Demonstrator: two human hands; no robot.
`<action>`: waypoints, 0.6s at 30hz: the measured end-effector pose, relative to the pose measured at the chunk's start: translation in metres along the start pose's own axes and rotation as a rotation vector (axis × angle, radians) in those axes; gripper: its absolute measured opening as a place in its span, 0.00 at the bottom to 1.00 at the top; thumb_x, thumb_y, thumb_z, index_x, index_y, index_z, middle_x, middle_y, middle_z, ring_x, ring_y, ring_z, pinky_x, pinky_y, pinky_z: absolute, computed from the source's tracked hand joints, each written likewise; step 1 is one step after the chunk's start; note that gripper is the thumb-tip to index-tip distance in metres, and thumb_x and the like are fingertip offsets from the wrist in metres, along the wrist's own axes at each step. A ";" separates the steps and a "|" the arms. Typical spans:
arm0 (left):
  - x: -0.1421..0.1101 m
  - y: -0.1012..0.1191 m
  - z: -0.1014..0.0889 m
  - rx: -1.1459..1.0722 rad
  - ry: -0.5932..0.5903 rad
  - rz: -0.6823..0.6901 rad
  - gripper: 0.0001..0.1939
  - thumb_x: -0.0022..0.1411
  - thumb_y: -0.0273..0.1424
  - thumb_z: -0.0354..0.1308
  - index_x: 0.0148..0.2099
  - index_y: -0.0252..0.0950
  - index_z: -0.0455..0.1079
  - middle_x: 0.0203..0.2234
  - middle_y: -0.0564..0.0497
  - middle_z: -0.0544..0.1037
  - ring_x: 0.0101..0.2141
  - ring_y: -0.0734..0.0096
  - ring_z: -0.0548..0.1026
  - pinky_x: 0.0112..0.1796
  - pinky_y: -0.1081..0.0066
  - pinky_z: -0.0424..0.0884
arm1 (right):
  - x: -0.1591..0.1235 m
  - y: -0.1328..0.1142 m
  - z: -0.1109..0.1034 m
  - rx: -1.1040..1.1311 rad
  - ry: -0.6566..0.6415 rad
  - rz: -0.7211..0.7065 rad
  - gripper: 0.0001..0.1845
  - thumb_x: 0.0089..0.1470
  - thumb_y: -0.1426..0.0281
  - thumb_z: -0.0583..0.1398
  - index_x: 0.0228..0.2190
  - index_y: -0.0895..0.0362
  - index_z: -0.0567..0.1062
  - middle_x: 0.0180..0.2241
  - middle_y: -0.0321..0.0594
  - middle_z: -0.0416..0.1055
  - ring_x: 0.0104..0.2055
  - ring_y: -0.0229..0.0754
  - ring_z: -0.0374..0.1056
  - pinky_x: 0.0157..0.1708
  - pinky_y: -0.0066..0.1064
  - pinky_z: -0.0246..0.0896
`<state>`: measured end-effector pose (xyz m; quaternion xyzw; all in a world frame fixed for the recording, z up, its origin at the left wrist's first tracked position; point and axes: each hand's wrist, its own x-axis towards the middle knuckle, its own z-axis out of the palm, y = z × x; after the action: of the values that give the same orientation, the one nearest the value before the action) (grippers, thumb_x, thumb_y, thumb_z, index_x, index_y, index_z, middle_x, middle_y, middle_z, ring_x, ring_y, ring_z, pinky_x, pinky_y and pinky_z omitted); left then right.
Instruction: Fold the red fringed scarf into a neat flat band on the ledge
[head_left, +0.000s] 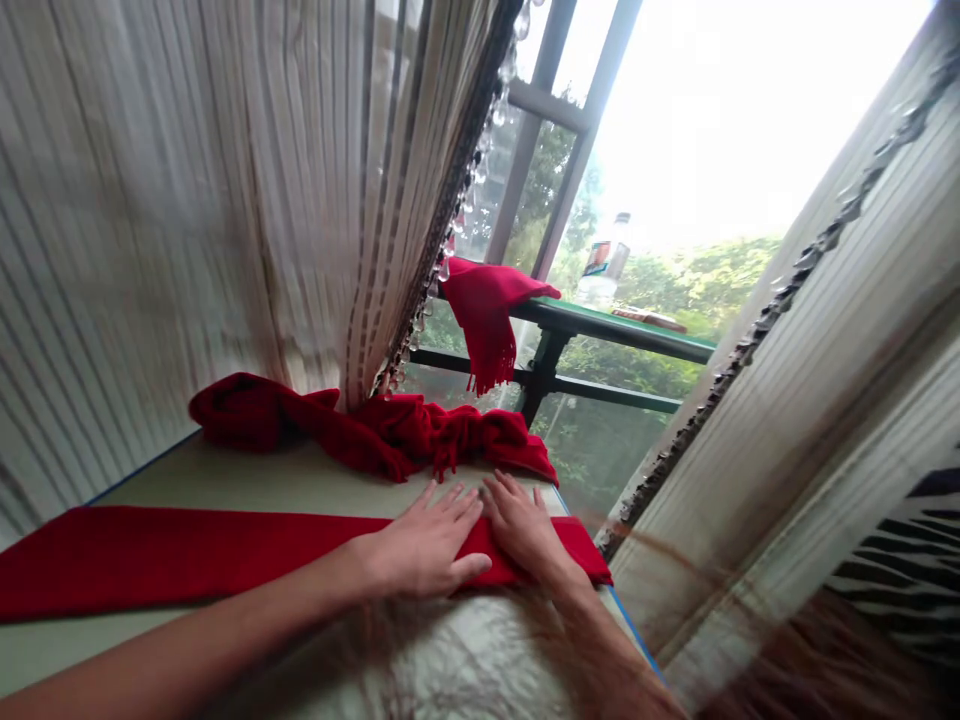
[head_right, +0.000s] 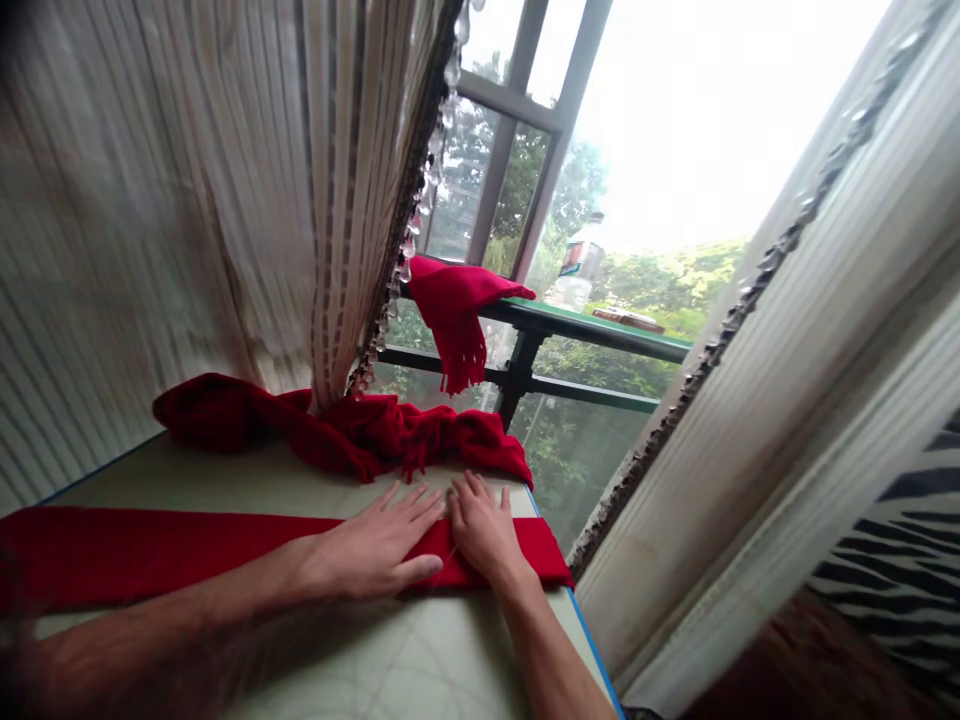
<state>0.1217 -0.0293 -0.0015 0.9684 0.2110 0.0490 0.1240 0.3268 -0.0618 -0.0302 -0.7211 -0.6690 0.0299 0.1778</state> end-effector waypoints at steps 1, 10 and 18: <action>0.004 0.002 0.006 0.011 -0.007 -0.014 0.38 0.73 0.51 0.45 0.75 0.33 0.49 0.72 0.35 0.50 0.71 0.48 0.45 0.68 0.43 0.41 | -0.001 0.001 0.002 0.002 -0.019 0.000 0.24 0.69 0.59 0.45 0.60 0.50 0.68 0.68 0.50 0.61 0.70 0.56 0.54 0.66 0.67 0.41; 0.007 0.000 0.030 0.001 0.030 -0.052 0.40 0.73 0.53 0.42 0.75 0.31 0.48 0.72 0.36 0.48 0.71 0.44 0.44 0.67 0.37 0.38 | 0.000 0.010 0.014 0.026 -0.016 -0.004 0.26 0.68 0.59 0.44 0.61 0.48 0.66 0.69 0.46 0.61 0.71 0.49 0.53 0.68 0.58 0.45; -0.011 0.006 0.024 -0.115 0.065 -0.024 0.45 0.69 0.61 0.35 0.77 0.41 0.37 0.73 0.45 0.50 0.71 0.57 0.42 0.69 0.57 0.46 | 0.008 0.032 0.044 0.080 0.047 -0.041 0.28 0.58 0.55 0.45 0.54 0.30 0.74 0.62 0.36 0.71 0.68 0.54 0.58 0.64 0.64 0.50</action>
<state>0.1174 -0.0441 -0.0235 0.9549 0.2232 0.0911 0.1731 0.3459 -0.0460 -0.0796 -0.7001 -0.6775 0.0358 0.2226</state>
